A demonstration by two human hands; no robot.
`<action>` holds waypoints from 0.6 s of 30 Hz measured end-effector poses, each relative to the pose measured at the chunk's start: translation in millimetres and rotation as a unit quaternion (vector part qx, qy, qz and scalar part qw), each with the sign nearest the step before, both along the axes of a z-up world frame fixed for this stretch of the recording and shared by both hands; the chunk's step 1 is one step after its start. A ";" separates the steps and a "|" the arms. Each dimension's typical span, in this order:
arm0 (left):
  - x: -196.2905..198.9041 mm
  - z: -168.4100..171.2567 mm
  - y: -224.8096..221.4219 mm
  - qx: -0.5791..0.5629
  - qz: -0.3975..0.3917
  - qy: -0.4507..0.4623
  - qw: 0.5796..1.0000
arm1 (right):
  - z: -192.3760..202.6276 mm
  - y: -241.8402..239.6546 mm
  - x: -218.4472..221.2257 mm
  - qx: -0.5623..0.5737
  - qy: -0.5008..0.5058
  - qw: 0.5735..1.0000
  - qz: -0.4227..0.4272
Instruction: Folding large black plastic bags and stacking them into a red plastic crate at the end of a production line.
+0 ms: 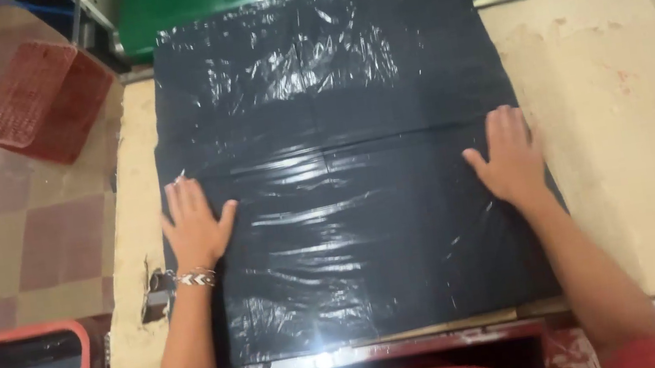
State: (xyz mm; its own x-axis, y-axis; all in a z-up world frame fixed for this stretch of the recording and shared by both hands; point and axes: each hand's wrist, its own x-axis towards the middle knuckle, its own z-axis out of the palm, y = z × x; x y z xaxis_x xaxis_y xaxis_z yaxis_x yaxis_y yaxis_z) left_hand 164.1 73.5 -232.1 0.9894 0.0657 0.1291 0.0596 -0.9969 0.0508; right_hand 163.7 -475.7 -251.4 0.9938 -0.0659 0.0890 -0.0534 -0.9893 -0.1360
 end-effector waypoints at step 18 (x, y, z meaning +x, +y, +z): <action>186.7 -21.0 -25.9 -0.015 -0.022 -0.082 0.996 | -21.7 38.9 202.7 -0.008 -0.191 0.981 -0.001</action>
State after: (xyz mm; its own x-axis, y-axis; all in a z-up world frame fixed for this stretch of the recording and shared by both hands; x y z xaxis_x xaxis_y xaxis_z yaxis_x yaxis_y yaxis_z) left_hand 350.8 47.6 -253.1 0.9574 0.0288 0.2875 0.0043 -0.9963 0.0856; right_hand 366.4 -436.8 -273.0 0.8873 -0.0639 0.4568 -0.0036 -0.9913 -0.1315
